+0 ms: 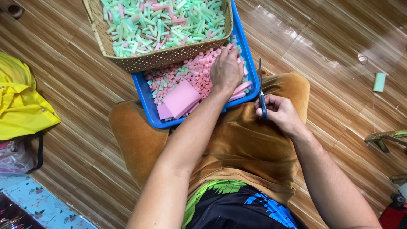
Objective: The person sits cross-legged on the floor and uses scissors to cut pink foam strips into small pieces. The cut pieces fall into a blue tray that already contains pink and green foam pieces. A woven basket filled with green foam pieces sits above the tray.
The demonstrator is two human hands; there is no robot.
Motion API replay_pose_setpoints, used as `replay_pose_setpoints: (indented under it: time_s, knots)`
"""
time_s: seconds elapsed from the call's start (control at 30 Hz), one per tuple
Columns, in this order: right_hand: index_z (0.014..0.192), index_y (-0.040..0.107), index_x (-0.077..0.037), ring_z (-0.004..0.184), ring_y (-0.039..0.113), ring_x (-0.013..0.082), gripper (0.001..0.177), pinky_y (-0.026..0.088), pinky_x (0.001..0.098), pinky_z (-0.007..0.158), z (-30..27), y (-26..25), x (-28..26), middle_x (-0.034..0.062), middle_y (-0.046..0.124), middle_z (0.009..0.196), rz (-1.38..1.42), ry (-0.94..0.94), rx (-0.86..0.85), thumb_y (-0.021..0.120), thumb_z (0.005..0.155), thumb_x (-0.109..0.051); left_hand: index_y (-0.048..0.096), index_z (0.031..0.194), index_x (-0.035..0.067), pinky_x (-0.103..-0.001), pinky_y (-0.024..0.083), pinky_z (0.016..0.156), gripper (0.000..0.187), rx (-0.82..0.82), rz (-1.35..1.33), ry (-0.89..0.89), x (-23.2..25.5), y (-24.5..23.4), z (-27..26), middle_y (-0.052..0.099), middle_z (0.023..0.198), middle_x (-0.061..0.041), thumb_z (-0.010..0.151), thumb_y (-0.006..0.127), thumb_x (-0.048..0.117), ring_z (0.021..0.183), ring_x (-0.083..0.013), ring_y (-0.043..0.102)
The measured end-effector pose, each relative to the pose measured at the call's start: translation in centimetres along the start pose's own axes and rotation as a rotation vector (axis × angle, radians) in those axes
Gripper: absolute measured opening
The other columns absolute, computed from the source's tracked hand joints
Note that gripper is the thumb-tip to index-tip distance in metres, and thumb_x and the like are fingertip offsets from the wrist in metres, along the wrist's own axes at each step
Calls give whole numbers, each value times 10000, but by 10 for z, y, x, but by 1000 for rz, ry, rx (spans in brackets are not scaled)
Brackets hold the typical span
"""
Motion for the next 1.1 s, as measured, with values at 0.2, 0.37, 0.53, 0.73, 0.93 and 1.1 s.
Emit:
replay_pose_setpoints:
  time_s: [0.2,0.37,0.53,0.73,0.93,1.1]
  knots:
    - [1070,687,16,899,627,79,240,537,249,786,-1,1,-1,35,678,1072,45,-22,-29,757,898,-136,728,916,134,-397,561,978,131,287,-242,181,-2,-3,-6,716,1214,-82,805,752,67,1172,-266,655]
    - [1063,678,19,909,621,77,231,531,245,794,-3,3,0,39,672,1074,41,-21,-60,763,893,-113,729,982,61,-316,615,864,85,181,-610,43,-8,-19,-13,757,1078,-83,899,743,48,968,-178,752]
    - [1082,669,2,890,609,71,301,514,242,777,-2,6,0,29,679,1050,-2,26,-125,780,874,-186,724,1049,27,-235,619,763,186,138,-879,-66,-21,-37,-23,769,1013,-60,863,727,14,874,-131,779]
    - [1097,667,-2,839,576,79,387,482,248,732,0,19,3,22,659,981,-17,74,-211,794,867,-287,705,1111,-7,-253,639,808,232,129,-977,-40,-48,-57,-43,757,1061,-76,881,737,-5,922,-141,773]
    - [1049,669,3,801,559,84,381,467,249,694,3,40,-6,19,654,936,-42,83,-297,789,867,-310,686,1165,-31,-240,623,777,291,124,-1027,-68,-67,-79,-66,726,1102,-69,878,723,-4,911,-143,760]
    - [1017,674,-14,780,547,66,365,455,244,667,6,58,-9,-2,638,902,-153,90,-354,776,854,-324,674,1162,-55,-241,613,771,246,146,-1134,-128,-77,-89,-87,717,1114,-102,928,734,-9,903,-154,753]
Point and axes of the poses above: each hand's wrist, its own z-axis towards the middle knuckle, its own y-axis out of the palm, x = y × z, the point moved 3 cm from there along z, towards the middle knuckle
